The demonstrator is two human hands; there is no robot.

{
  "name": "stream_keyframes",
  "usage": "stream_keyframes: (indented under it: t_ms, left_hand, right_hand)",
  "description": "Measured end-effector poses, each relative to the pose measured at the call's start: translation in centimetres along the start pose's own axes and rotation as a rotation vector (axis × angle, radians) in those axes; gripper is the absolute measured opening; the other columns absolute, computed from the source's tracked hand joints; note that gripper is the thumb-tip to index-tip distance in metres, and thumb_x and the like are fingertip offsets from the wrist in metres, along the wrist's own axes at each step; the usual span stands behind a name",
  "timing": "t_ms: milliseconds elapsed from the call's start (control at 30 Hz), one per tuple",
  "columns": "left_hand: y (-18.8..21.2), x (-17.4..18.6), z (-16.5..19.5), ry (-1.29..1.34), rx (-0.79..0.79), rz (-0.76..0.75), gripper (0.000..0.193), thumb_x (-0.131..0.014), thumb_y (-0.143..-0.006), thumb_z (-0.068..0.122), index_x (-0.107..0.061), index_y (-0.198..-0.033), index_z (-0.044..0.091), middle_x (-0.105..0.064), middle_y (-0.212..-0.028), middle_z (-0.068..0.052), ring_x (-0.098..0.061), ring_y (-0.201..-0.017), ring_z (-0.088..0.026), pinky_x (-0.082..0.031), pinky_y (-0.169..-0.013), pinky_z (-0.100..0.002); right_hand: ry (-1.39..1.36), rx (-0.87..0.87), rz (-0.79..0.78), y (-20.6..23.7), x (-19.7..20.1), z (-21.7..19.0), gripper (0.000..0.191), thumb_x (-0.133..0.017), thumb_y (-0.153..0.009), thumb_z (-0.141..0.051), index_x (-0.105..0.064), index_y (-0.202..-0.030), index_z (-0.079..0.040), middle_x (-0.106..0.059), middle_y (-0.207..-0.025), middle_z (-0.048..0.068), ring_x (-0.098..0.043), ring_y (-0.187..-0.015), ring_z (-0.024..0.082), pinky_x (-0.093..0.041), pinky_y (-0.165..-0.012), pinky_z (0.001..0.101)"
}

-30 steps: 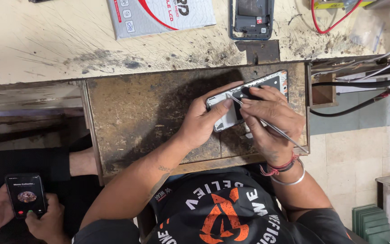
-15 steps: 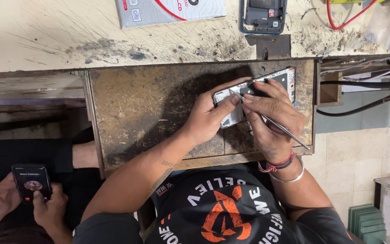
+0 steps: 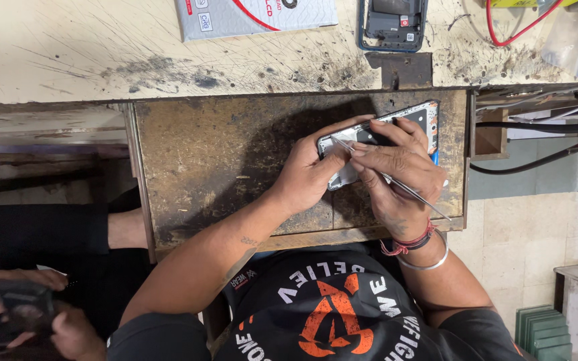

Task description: The person scrapes old adhesive residue from the frame of a disassembled smartphone using a thin metal tool, working around the edges of the frame. They then pick up a new replacement screen box and hold the new display panel next to the phone frame.

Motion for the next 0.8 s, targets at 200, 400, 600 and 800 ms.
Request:
stream_keyframes:
  t_ms: [200, 400, 600, 800]
  left_hand:
    - [-0.15, -0.23, -0.31, 0.032, 0.001, -0.013, 0.046, -0.051, -0.104, -0.006, -0.053, -0.149, 0.001, -0.065, -0.143, -0.011, -0.061, -0.130, -0.014, -0.051, -0.113, -0.031]
    - [-0.24, -0.23, -0.21, 0.031, 0.003, -0.011, 0.047, -0.050, -0.103, -0.009, -0.055, -0.148, 0.002, -0.065, -0.144, -0.010, -0.060, -0.132, -0.014, -0.049, -0.116, -0.032]
    - [-0.17, -0.19, -0.01, -0.017, -0.007, -0.017, 0.056, -0.049, -0.095, -0.013, -0.055, -0.148, 0.003, -0.066, -0.143, -0.010, -0.061, -0.131, -0.014, -0.050, -0.115, -0.032]
    - [-0.19, -0.15, -0.16, -0.017, 0.010, -0.024, 0.053, -0.052, -0.098, -0.011, -0.056, -0.148, 0.003, -0.067, -0.141, -0.010, -0.061, -0.129, -0.014, -0.052, -0.113, -0.031]
  right_hand:
    - [0.022, 0.026, -0.041, -0.17, -0.34, -0.28, 0.014, -0.085, -0.089, -0.012, -0.079, -0.102, -0.011, -0.079, -0.107, 0.005, -0.069, -0.125, 0.027, -0.038, -0.119, 0.0445]
    - [-0.012, 0.008, -0.066, -0.34, -0.48, -0.12, 0.013, -0.084, -0.089, -0.015, -0.079, -0.101, -0.014, -0.078, -0.107, 0.003, -0.068, -0.127, 0.026, -0.035, -0.120, 0.0437]
    - [-0.033, -0.035, -0.105, -0.17, -0.22, -0.04, 0.013, -0.083, -0.089, -0.016, -0.079, -0.101, -0.014, -0.078, -0.108, 0.002, -0.066, -0.130, 0.025, -0.032, -0.123, 0.0432]
    - [-0.046, -0.039, -0.091, 0.05, -0.38, 0.15, 0.012, -0.083, -0.090, -0.016, -0.079, -0.101, -0.014, -0.078, -0.109, 0.002, -0.066, -0.129, 0.025, -0.033, -0.120, 0.0411]
Point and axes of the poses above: each hand's wrist, its own y-axis away from the middle knuckle, its own x-axis out of the back of the hand, z = x × y, the point moved 5 cm from there along -y, towards the middle knuckle
